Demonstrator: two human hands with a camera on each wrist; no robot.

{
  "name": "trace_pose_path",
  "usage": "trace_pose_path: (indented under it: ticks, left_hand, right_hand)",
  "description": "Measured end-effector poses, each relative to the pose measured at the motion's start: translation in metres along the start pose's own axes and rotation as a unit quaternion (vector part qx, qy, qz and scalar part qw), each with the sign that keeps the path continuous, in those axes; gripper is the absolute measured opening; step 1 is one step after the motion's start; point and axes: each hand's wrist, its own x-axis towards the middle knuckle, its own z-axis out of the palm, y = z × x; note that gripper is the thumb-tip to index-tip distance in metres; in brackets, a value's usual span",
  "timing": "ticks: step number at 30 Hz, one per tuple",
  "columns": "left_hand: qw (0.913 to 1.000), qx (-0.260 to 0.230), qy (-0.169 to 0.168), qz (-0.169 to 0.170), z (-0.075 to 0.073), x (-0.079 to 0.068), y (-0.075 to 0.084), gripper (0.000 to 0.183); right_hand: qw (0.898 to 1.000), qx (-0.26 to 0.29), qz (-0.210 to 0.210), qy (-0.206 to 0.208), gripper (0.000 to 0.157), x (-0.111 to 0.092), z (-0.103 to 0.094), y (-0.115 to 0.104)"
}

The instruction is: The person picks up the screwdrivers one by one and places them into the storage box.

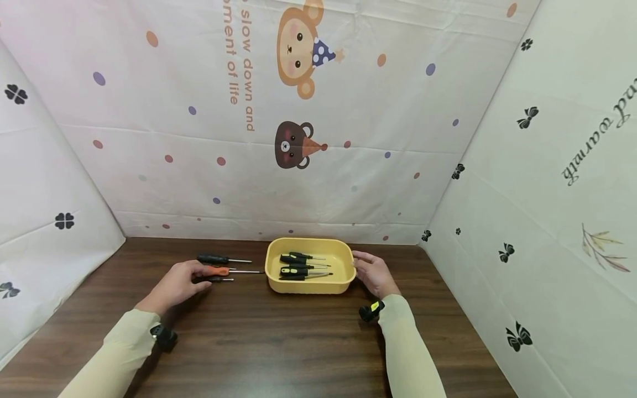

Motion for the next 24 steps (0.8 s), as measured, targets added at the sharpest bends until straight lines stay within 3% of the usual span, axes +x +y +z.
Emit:
trace_pose_path:
  ticks: [12,24]
  left_hand:
    - [0.9995,0.02,-0.02,-0.015,0.0053,0.0026,0.0008,0.024]
    - [0.9986,0.038,-0.035,-0.008,0.0053,0.0053,0.0028,0.019]
  right_hand:
    - [1.0,-0.007,0.001,0.005,0.051,0.0004,0.0011,0.0005]
    - [1.0,-0.001,-0.002,0.002,0.051,0.0017,0.0004,0.0004]
